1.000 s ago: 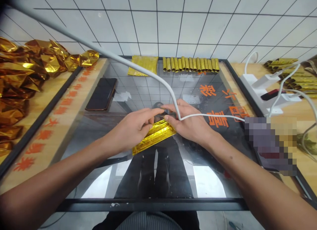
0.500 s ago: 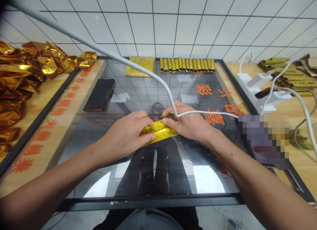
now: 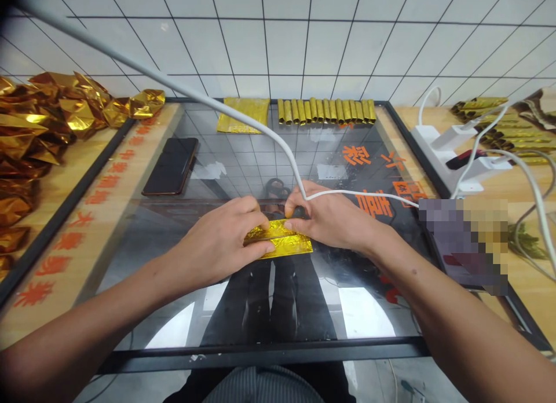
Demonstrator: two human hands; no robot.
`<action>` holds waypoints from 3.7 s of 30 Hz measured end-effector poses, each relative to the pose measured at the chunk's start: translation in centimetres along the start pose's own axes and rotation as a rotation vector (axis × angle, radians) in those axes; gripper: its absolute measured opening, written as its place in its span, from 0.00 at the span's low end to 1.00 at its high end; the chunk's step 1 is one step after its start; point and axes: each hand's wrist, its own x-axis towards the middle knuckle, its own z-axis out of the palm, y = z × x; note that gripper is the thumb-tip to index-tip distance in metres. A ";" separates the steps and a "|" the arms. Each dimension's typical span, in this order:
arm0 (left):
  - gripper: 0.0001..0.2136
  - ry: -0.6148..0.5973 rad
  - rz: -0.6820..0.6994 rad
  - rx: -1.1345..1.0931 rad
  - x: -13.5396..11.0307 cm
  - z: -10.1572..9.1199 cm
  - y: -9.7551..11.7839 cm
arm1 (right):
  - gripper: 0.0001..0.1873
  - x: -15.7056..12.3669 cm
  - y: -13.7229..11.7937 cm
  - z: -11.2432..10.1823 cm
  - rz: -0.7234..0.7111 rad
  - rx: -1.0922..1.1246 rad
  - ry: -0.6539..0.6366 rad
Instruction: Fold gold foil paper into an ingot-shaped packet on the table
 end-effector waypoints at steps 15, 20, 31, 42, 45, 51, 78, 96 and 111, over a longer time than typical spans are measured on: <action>0.10 -0.006 -0.019 0.044 0.1 -0.3 -0.5 | 0.05 0.5 0.3 0.5 0.059 -0.100 0.154; 0.09 -0.011 -0.056 0.046 0.2 0.1 -0.6 | 0.05 0.3 -0.1 0.3 0.021 -0.119 0.180; 0.09 0.017 -0.120 -0.089 0.3 0.2 -1.3 | 0.03 0.1 -0.5 -0.1 -0.009 0.006 -0.035; 0.05 -0.098 -0.202 -0.104 0.2 -1.4 -3.7 | 0.05 0.1 -0.6 -0.2 0.062 0.014 -0.069; 0.06 -0.125 -0.231 -0.086 0.1 -1.9 -3.7 | 0.06 0.0 -0.5 -0.3 0.062 0.017 -0.083; 0.04 -0.136 -0.208 -0.072 -0.4 -2.5 -3.5 | 0.07 -0.1 -0.4 -0.5 0.046 0.020 -0.122; 0.07 -0.155 -0.236 -0.061 -0.4 -2.9 -4.0 | 0.07 0.0 -0.4 -0.3 0.099 0.037 -0.092; 0.08 -0.139 -0.222 -0.004 -0.5 -2.9 -3.7 | 0.06 0.0 -0.2 -0.3 0.061 0.052 -0.089; 0.07 -0.150 -0.112 0.095 -0.5 -2.1 -1.0 | 0.10 -0.2 -0.1 -0.5 0.053 0.029 -0.117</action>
